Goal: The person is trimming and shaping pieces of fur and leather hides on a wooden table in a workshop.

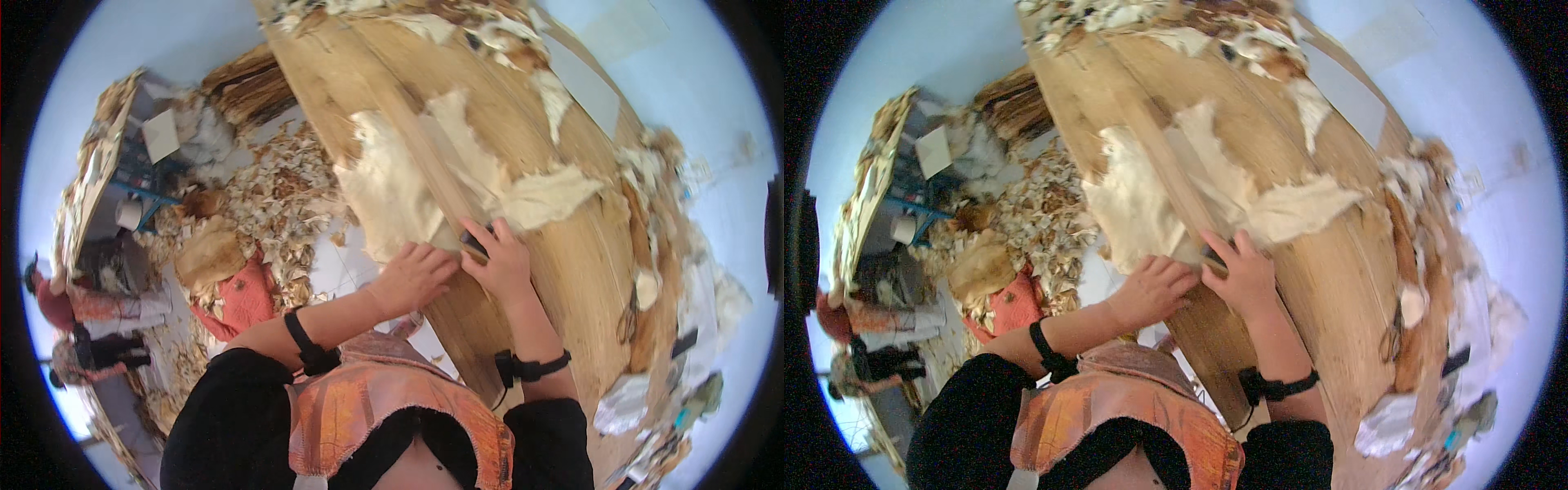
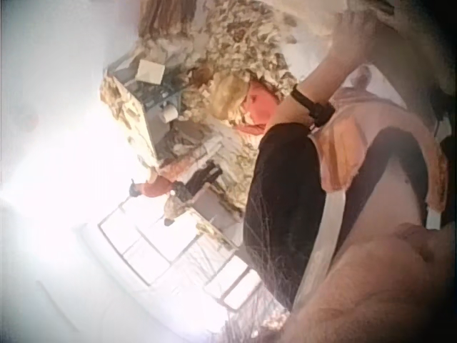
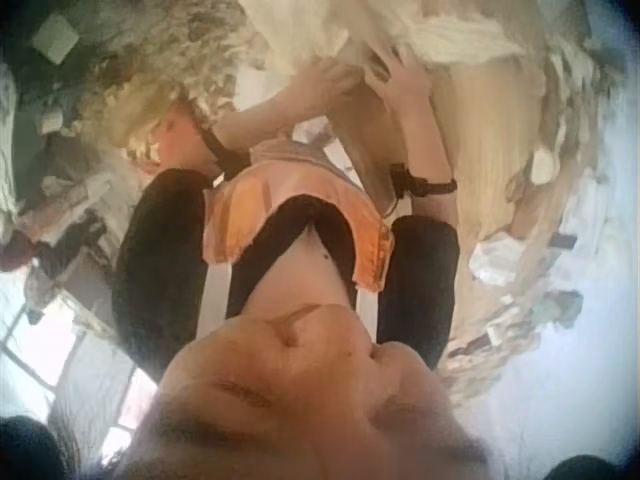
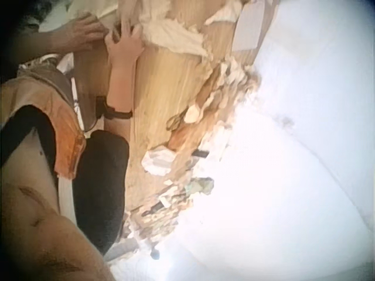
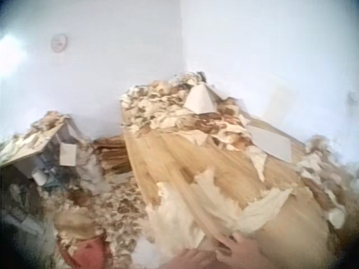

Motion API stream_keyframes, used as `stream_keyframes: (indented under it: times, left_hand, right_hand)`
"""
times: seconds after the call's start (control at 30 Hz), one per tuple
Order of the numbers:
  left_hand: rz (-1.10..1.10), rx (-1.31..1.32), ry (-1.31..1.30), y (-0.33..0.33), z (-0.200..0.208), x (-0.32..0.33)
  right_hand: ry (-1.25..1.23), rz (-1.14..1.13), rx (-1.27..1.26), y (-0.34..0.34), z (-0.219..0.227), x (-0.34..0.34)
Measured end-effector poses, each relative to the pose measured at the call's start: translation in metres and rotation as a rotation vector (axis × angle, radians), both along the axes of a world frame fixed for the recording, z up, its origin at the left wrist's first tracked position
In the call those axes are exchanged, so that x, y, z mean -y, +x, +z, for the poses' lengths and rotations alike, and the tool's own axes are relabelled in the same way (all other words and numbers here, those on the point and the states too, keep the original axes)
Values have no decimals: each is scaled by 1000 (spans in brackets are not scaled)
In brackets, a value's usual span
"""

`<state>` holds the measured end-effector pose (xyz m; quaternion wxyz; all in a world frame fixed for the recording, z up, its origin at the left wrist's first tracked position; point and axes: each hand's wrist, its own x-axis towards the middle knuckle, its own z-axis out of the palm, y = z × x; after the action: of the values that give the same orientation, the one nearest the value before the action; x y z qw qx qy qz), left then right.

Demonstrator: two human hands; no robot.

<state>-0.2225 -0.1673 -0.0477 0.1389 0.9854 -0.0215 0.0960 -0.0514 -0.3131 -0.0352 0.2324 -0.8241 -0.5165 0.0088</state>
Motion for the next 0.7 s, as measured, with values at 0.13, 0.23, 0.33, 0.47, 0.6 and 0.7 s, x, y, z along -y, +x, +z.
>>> stream_keyframes:
  times: [0.13,0.23,0.33,0.47,0.6,0.7]
  left_hand:
    - [16,31,-32,-2,-4,4]
    - [25,69,-17,0,-2,8]
    - [49,113,-32,-4,-5,6]
    - [53,94,-48,0,-8,11]
    - [50,13,-74,4,-7,13]
    - [38,8,-111,7,-6,11]
  right_hand:
    - [3,15,-66,1,-6,-1]
    - [56,70,-55,6,-10,2]
    - [41,106,-20,5,-10,-3]
    - [-5,97,-24,8,-8,1]
    - [-6,125,-45,11,-1,1]
    - [-109,124,-69,15,7,-1]
